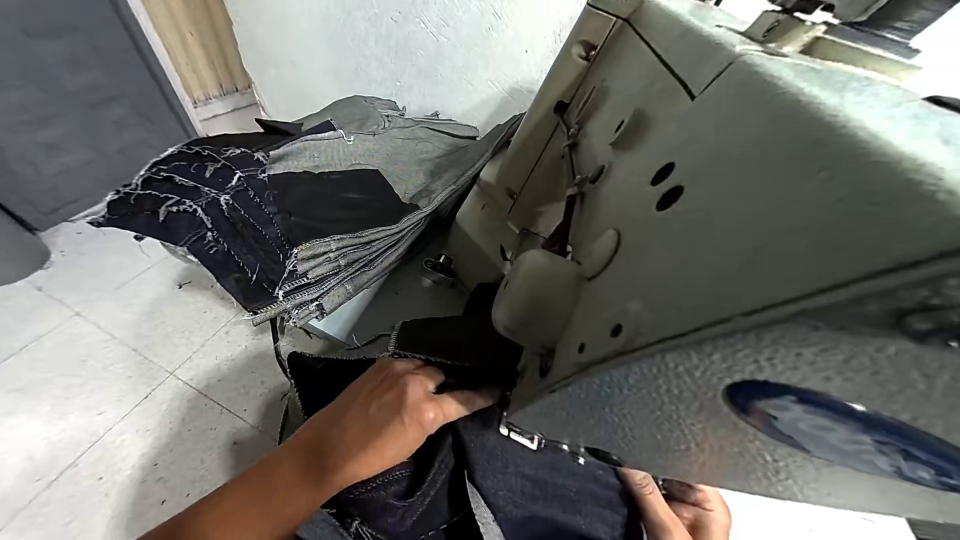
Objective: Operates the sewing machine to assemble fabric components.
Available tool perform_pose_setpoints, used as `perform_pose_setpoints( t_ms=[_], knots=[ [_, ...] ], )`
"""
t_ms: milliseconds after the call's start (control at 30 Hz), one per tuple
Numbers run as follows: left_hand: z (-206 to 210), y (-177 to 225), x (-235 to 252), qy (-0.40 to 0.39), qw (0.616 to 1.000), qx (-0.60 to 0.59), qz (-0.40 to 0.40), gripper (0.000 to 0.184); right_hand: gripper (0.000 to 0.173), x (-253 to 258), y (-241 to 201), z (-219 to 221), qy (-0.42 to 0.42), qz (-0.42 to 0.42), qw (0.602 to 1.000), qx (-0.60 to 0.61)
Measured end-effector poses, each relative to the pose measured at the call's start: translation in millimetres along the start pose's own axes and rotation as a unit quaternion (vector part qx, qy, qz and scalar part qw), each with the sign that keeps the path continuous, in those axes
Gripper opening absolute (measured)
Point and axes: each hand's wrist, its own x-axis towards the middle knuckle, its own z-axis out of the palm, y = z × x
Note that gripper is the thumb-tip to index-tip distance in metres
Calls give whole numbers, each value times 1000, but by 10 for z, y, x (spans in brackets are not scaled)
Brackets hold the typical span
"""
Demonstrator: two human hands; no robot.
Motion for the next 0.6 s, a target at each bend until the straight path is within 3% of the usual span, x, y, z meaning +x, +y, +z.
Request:
perform_pose_setpoints(
  t_ms=[333,400,467,533,600],
  knots=[
    [32,29,14,4,1000,-16,-1,33,23,9,72,-52,-4,31,998,-53],
    [26,39,13,-2,1000,-18,-4,33,21,0,37,-100,0,-30,975,-220],
    [29,38,18,0,1000,-25,-5,31,37,-37,-217,-89,-3,-132,901,-413],
    [31,26,16,-4,999,-39,-9,29,23,-171,-611,62,-63,-199,870,-447],
    [23,19,15,-22,998,-48,-16,28,18,-417,-888,340,-253,-173,879,-364]
  ],
)
